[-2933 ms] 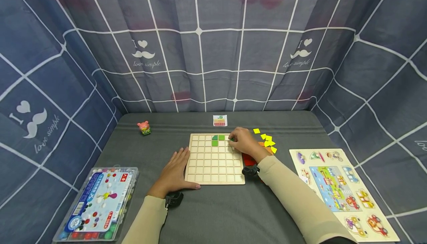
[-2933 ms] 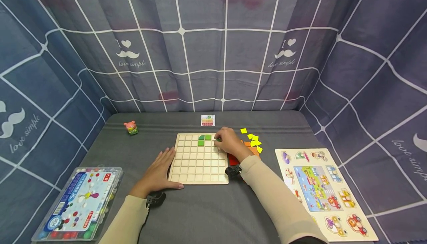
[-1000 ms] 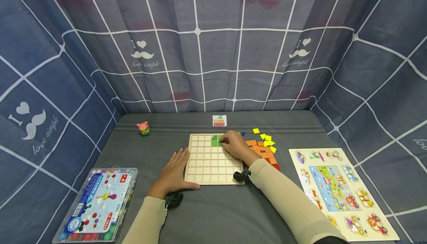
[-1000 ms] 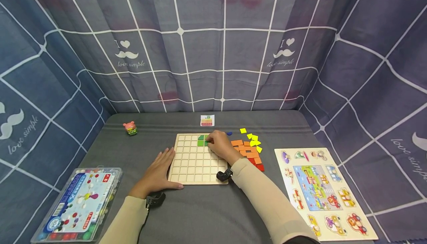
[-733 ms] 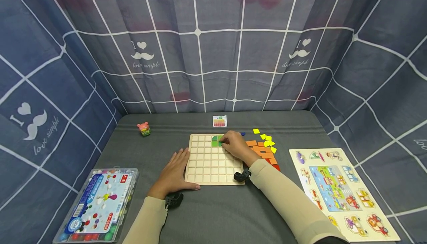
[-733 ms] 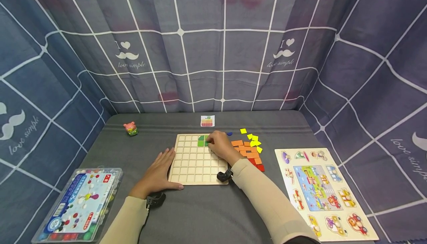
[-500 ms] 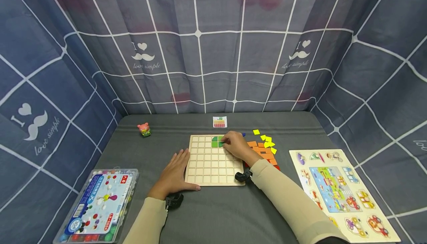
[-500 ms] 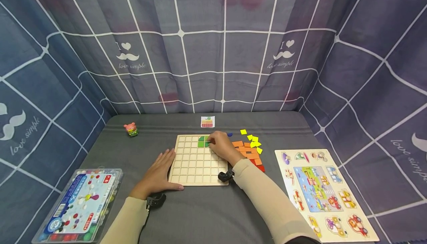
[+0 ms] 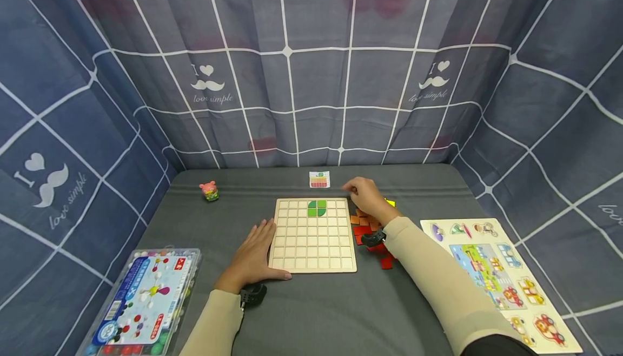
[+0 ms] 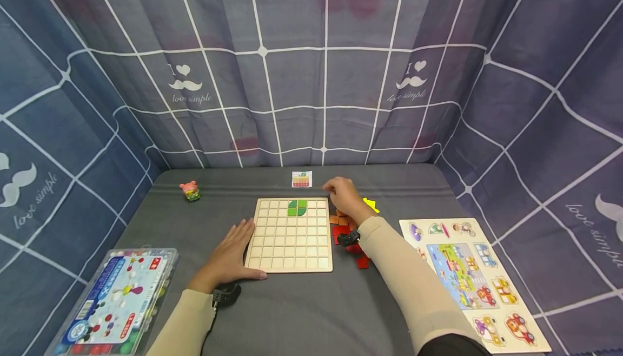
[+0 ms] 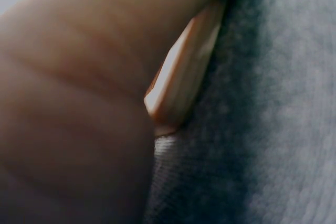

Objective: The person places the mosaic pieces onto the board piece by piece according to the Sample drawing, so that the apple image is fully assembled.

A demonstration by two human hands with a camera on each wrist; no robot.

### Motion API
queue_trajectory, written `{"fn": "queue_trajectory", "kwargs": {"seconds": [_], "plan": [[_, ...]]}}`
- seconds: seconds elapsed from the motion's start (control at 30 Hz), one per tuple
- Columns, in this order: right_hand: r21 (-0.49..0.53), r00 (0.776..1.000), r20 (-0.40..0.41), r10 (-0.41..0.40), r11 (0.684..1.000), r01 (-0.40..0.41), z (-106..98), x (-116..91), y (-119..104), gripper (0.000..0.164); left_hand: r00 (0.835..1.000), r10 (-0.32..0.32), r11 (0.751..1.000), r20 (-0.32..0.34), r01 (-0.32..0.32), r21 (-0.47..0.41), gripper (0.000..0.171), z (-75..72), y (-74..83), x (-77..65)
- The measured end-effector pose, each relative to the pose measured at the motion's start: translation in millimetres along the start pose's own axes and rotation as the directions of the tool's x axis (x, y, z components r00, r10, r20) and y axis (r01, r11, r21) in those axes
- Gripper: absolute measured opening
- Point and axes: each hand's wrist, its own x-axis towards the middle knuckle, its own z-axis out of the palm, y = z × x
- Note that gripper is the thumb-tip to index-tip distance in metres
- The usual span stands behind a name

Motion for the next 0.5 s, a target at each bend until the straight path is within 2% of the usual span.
{"fn": "queue_trajectory", "kwargs": {"seconds": [0.23, 0.5], "plan": [[-0.07, 0.997, 0.073, 0.003, 0.998, 0.002, -16, -1, 20, 0.034, 1.0, -0.002, 1.0, -0.002, 0.002, -0.003, 0.15, -0.3, 0.5, -1.0], [-0.142, 0.995, 0.099, 0.003, 0.99, 0.011, -19, -1, 28, 0.027, 1.0, -0.002, 1.0, -0.002, 0.002, -0.011, 0.15, -1.2, 1.6, -0.2]]}}
